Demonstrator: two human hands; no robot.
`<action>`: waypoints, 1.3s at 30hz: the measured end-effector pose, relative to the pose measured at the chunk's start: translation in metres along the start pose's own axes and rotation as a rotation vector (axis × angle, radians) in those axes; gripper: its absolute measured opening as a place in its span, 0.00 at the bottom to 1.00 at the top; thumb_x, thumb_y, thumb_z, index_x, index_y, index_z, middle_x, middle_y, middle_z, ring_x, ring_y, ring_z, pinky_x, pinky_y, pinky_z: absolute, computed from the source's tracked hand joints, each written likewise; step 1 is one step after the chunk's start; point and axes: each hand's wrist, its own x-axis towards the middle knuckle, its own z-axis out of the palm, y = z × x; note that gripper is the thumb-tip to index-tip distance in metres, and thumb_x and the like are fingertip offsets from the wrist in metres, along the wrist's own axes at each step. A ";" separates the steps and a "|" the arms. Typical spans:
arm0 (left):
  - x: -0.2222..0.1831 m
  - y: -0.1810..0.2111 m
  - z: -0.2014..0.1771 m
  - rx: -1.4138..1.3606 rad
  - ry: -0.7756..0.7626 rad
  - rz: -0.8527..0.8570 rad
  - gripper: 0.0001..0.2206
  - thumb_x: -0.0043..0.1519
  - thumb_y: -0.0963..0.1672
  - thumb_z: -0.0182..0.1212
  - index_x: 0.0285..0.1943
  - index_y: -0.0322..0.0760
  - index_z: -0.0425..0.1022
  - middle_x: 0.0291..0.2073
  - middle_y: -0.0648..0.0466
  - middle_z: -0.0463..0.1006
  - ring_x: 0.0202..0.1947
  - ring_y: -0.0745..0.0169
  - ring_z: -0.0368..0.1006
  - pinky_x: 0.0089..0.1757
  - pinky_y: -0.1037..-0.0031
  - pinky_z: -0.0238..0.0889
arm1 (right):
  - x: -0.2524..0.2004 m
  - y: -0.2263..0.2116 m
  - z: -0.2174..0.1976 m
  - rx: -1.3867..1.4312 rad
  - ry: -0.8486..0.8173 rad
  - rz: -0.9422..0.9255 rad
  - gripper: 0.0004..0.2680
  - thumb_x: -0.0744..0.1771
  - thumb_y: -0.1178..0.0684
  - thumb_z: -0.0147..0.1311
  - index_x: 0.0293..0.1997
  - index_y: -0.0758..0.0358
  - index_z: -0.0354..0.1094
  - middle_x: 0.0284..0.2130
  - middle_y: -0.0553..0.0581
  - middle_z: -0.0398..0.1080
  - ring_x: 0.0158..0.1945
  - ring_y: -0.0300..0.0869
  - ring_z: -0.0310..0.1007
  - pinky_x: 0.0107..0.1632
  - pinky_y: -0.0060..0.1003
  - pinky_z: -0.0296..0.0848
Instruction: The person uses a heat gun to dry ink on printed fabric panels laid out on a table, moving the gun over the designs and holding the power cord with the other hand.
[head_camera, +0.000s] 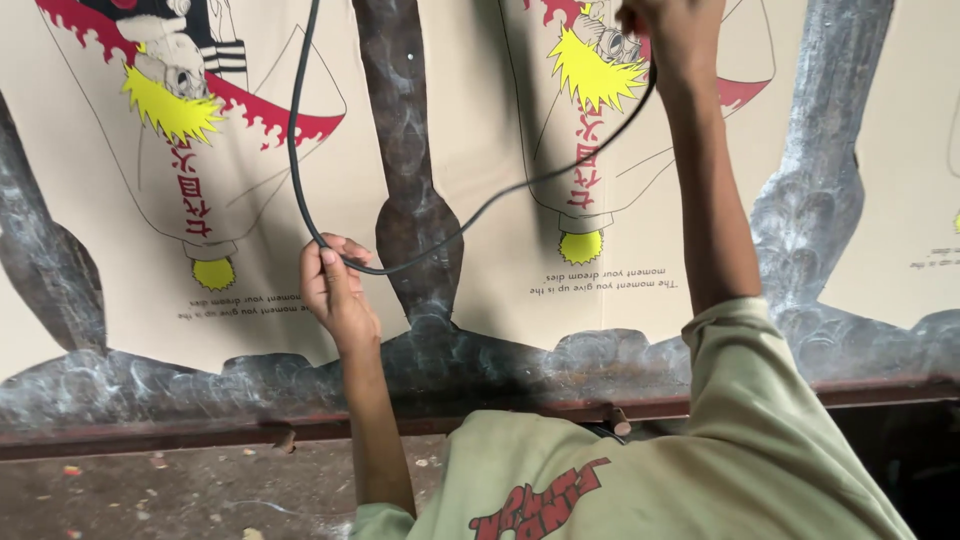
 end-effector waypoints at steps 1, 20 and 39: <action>-0.001 -0.001 -0.003 0.011 0.015 -0.002 0.08 0.76 0.42 0.47 0.50 0.29 0.68 0.40 0.51 0.72 0.39 0.65 0.70 0.44 0.72 0.65 | -0.009 -0.006 0.001 -0.018 0.006 0.011 0.06 0.68 0.67 0.54 0.48 0.74 0.64 0.33 0.59 0.74 0.30 0.43 0.76 0.34 0.36 0.75; -0.011 0.023 -0.021 0.037 0.075 -0.097 0.10 0.75 0.45 0.48 0.51 0.33 0.70 0.33 0.56 0.73 0.31 0.75 0.66 0.28 0.84 0.50 | 0.008 0.025 0.034 -0.027 -0.029 -0.125 0.05 0.74 0.62 0.51 0.40 0.71 0.64 0.27 0.60 0.70 0.25 0.42 0.70 0.31 0.36 0.66; -0.083 0.041 0.007 0.073 -0.239 -0.119 0.11 0.75 0.45 0.50 0.53 0.31 0.74 0.25 0.60 0.65 0.25 0.75 0.59 0.28 0.82 0.49 | -0.391 -0.130 0.009 -0.139 0.158 0.404 0.29 0.61 0.67 0.52 0.74 0.66 0.55 0.47 0.64 0.76 0.30 0.35 0.71 0.32 0.29 0.72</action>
